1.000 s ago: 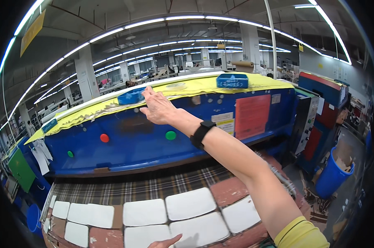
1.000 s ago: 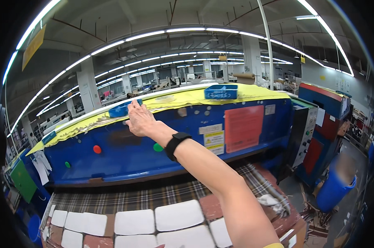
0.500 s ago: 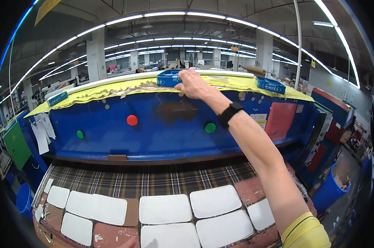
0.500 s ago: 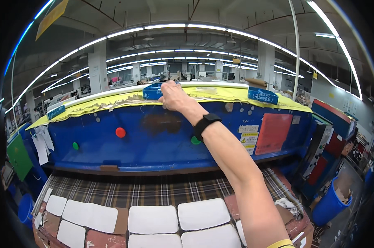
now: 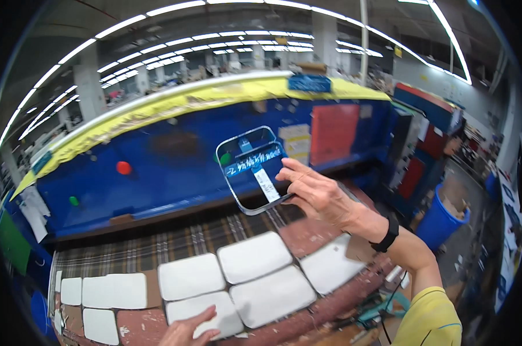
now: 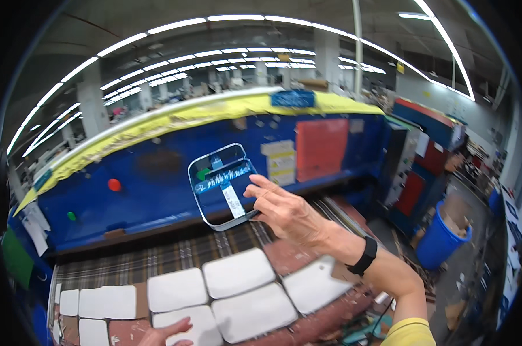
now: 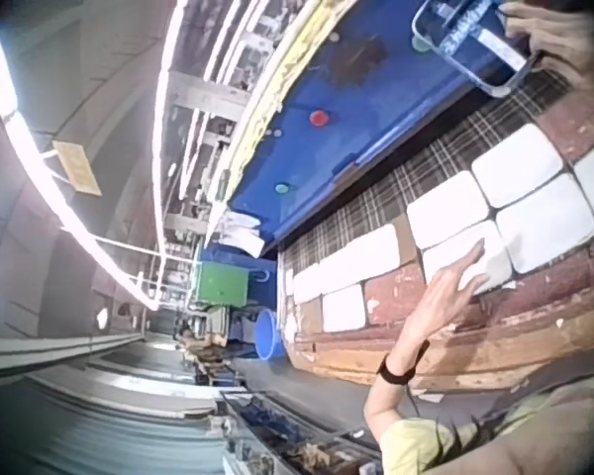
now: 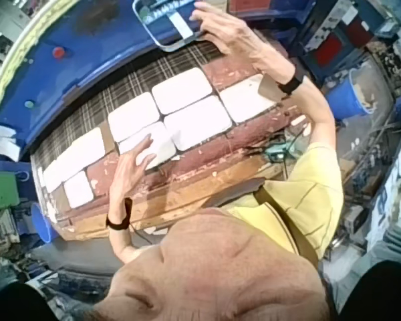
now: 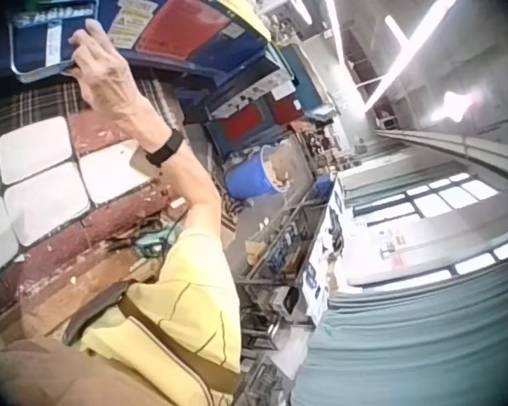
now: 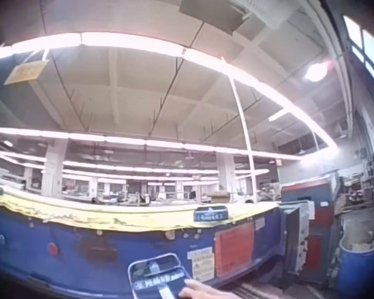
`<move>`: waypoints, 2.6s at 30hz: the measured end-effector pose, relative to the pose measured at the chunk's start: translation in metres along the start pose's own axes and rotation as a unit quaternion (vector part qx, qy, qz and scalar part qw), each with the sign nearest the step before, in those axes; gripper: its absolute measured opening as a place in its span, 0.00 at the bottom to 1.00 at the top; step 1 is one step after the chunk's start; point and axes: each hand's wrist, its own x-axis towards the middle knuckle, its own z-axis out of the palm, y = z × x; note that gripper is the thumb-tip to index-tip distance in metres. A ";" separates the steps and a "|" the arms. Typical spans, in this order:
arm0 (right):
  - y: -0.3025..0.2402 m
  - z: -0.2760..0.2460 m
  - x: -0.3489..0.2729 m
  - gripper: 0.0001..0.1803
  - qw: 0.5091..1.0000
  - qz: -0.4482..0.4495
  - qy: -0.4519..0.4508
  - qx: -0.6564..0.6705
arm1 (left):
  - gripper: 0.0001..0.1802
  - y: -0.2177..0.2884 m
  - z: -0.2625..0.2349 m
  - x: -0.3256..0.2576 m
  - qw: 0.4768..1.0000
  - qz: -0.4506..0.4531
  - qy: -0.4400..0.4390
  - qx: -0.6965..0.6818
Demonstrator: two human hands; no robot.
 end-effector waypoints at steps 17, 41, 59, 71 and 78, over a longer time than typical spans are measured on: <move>0.134 -0.091 -0.266 0.09 0.984 0.134 -0.103 0.056 | 0.44 0.121 0.216 0.287 0.995 0.066 0.076 -0.027; 0.204 0.001 -0.330 0.10 0.942 0.209 -0.141 0.223 | 0.62 0.108 0.305 0.380 0.993 0.016 0.117 -0.011; 0.243 0.015 -0.311 0.10 0.779 0.422 -0.285 0.366 | 0.59 0.112 0.297 0.384 0.996 -0.036 0.082 0.000; 0.248 0.017 -0.317 0.09 0.768 0.411 -0.274 0.407 | 0.58 0.103 0.298 0.383 0.996 0.016 0.058 0.061; 0.248 0.016 -0.320 0.13 0.762 0.420 -0.262 0.418 | 0.47 0.101 0.298 0.387 0.989 0.079 0.119 0.042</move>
